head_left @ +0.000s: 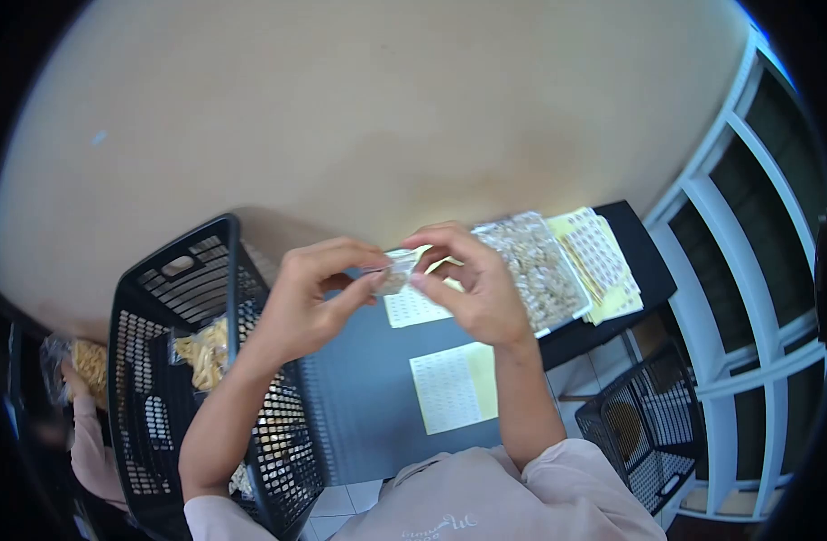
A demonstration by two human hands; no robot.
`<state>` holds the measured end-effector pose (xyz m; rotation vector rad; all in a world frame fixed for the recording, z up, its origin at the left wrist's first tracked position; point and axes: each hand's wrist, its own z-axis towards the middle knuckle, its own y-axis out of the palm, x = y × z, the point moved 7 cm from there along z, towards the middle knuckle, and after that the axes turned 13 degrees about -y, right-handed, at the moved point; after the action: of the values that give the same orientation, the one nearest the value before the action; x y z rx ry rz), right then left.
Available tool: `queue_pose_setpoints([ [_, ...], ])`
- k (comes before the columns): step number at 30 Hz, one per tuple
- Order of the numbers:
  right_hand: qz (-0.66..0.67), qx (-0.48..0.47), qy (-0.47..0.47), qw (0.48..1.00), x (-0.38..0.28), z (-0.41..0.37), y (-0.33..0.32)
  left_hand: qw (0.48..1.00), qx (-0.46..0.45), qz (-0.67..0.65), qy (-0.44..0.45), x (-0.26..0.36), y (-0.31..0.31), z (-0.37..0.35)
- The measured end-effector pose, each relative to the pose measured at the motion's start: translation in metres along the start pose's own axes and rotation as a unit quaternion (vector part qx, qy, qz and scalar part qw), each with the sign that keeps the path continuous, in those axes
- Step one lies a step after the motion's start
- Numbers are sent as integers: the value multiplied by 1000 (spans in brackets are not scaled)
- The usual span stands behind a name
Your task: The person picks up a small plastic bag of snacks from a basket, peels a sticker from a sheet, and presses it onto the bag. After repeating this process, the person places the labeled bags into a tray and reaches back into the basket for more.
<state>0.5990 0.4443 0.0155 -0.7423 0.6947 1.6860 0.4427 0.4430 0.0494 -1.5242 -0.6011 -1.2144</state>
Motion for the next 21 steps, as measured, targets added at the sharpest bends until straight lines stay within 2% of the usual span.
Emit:
queue_pose_setpoints([
  [3, -22, -44, 10, 999, 11, -13, -3, 999, -23, 42, -14, 3, 7, -1],
  [5, -40, -67, 9, 997, 26, -24, -12, 988, -38, 143, 35, 10, 16, -3],
  [7, -72, -7, 44, 996, 43, -37, -48, 988, -20, 149, 40, 16, 15, -4],
  [9, -133, 50, 127, 982, 62, -48, -102, 987, 2, 156, 42, 20, 9, -6],
  [11, -162, 149, 151, 964, 92, -64, -168, 987, 16, 148, 52, 22, 0, -4],
  [13, -226, 169, 153, 947, 127, -82, -226, 988, 24, 139, 58, 21, -3, -3],
  [16, -266, 194, 206, 922, 159, -101, -259, 988, 26, 137, 73, 25, -5, -4],
  [21, -291, 209, 215, 909, 202, -119, -298, 982, 43, 169, 75, 33, -13, -10],
])
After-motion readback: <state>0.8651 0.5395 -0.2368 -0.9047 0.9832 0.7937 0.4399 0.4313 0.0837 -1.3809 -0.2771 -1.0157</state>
